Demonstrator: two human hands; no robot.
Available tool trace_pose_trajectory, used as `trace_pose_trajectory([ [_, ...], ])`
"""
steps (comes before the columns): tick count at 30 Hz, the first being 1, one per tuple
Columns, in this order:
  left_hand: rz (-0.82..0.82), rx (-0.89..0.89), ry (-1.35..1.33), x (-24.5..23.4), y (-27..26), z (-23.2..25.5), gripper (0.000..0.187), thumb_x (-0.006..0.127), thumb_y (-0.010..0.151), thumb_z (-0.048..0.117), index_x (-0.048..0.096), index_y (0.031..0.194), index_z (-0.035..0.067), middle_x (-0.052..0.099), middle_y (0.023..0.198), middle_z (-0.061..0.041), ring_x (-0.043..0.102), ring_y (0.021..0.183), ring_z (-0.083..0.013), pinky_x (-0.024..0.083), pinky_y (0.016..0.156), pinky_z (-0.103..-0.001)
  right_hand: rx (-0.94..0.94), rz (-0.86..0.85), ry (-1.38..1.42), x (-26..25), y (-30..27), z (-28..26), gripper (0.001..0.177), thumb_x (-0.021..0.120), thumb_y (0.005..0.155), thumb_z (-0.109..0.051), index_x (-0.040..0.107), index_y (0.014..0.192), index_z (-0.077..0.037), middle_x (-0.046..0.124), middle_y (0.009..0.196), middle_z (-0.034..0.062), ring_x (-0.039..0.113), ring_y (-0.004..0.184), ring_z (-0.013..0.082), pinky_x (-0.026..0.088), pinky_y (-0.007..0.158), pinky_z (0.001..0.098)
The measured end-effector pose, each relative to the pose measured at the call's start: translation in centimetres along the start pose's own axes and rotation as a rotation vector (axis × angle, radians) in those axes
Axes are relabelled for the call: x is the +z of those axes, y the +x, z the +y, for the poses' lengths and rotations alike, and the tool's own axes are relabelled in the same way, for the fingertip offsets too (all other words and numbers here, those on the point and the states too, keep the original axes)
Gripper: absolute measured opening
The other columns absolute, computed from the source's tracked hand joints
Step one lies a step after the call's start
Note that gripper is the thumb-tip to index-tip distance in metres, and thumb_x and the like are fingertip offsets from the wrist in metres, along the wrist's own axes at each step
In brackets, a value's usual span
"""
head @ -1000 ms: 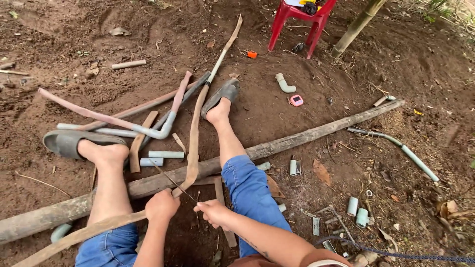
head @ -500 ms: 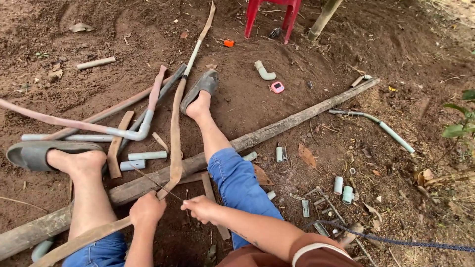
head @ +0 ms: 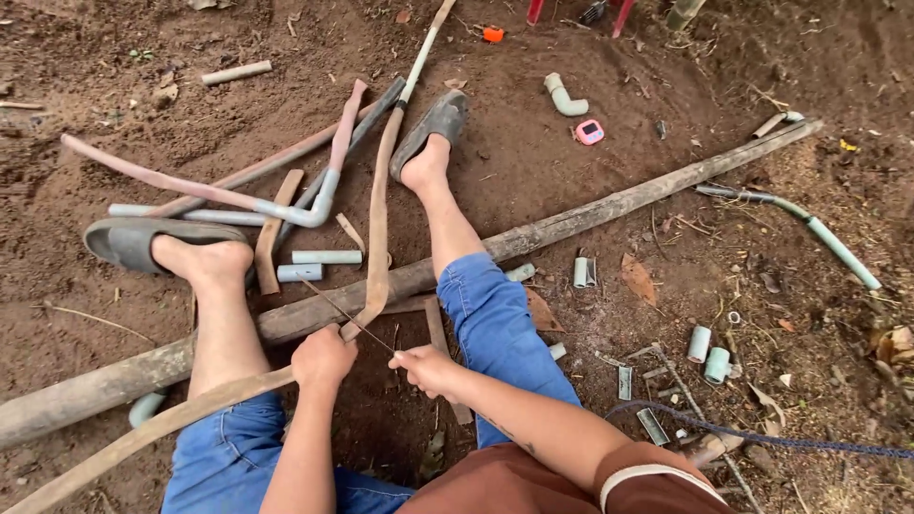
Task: A person sitting on the ground uses a hacksaw blade to cut through a thin strip of material, likely a pipe or wooden support.
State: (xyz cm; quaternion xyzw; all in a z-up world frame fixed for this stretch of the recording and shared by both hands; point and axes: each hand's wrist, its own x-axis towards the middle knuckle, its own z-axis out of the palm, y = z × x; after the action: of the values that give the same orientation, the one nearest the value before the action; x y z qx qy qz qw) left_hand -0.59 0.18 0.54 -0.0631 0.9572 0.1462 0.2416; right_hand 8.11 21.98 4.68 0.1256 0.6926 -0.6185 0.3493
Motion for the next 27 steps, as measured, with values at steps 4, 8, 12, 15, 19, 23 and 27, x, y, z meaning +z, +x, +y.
trace_pose_trajectory([
  [4, 0.016, -0.005, -0.007, 0.2, 0.2, -0.3, 0.043, 0.058, 0.095, 0.042, 0.079, 0.124, 0.018, 0.083, 0.113, -0.015, 0.078, 0.113, -0.0366, 0.06, 0.094, -0.05, 0.029, 0.0, -0.036, -0.4, -0.9, 0.7, 0.044, 0.043, 0.119, -0.035, 0.064, 0.141, -0.003, 0.043, 0.058, -0.012, 0.031, 0.04, -0.0035, 0.027, 0.034, 0.0106],
  [8, 0.034, 0.025, -0.027, 0.6, 0.2, -0.2, 0.046, 0.059, 0.098, 0.041, 0.078, 0.132, 0.015, 0.083, 0.112, -0.016, 0.079, 0.11, -0.0372, 0.061, 0.092, -0.049, 0.079, 0.005, -0.038, -1.3, -4.6, 1.3, 0.046, 0.043, 0.118, -0.036, 0.062, 0.144, -0.003, 0.041, 0.061, -0.0089, 0.032, 0.044, -0.0017, 0.027, 0.037, 0.0122],
  [12, 0.072, 0.02, -0.03, 1.0, 0.2, 0.0, 0.047, 0.058, 0.099, 0.043, 0.077, 0.131, 0.016, 0.083, 0.112, -0.017, 0.078, 0.11, -0.0384, 0.061, 0.091, -0.051, 0.06, 0.014, 0.002, -1.3, -2.8, 0.7, 0.046, 0.043, 0.118, -0.034, 0.061, 0.143, 0.0, 0.039, 0.062, -0.0084, 0.03, 0.045, -0.0004, 0.026, 0.039, 0.0152],
  [15, 0.073, 0.026, -0.045, 1.0, 0.1, -0.4, 0.048, 0.055, 0.102, 0.045, 0.078, 0.132, 0.015, 0.083, 0.11, -0.016, 0.079, 0.108, -0.0371, 0.061, 0.09, -0.049, 0.001, -0.023, 0.035, -0.5, 0.9, 0.9, 0.044, 0.046, 0.118, -0.037, 0.063, 0.14, -0.004, 0.04, 0.059, -0.0097, 0.029, 0.042, -0.0014, 0.025, 0.036, 0.014],
  [19, 0.062, 0.012, -0.039, 1.1, 0.6, -0.4, 0.045, 0.06, 0.096, 0.043, 0.079, 0.128, 0.017, 0.082, 0.113, -0.016, 0.077, 0.112, -0.0398, 0.06, 0.093, -0.052, 0.051, -0.049, -0.009, -0.9, -0.6, 0.9, 0.045, 0.045, 0.119, -0.038, 0.061, 0.145, -0.006, 0.042, 0.06, -0.0109, 0.032, 0.041, -0.0008, 0.028, 0.036, 0.0121],
  [23, 0.049, 0.02, -0.034, 0.8, 0.1, -0.1, 0.047, 0.064, 0.097, 0.039, 0.076, 0.135, 0.014, 0.082, 0.114, -0.017, 0.078, 0.11, -0.0385, 0.061, 0.092, -0.05, 0.09, -0.028, -0.001, -1.6, -4.1, 2.0, 0.047, 0.041, 0.119, -0.036, 0.059, 0.148, -0.003, 0.042, 0.064, -0.0084, 0.032, 0.046, -0.0011, 0.029, 0.039, 0.0122],
  [27, 0.066, 0.024, -0.036, 0.3, -0.2, 0.4, 0.05, 0.066, 0.098, 0.04, 0.075, 0.139, 0.013, 0.082, 0.112, -0.017, 0.079, 0.108, -0.0379, 0.061, 0.089, -0.05, 0.076, 0.01, 0.011, -1.0, -4.0, -1.3, 0.047, 0.042, 0.118, -0.035, 0.061, 0.144, 0.0, 0.042, 0.067, -0.0076, 0.032, 0.048, -0.002, 0.027, 0.039, 0.0138],
])
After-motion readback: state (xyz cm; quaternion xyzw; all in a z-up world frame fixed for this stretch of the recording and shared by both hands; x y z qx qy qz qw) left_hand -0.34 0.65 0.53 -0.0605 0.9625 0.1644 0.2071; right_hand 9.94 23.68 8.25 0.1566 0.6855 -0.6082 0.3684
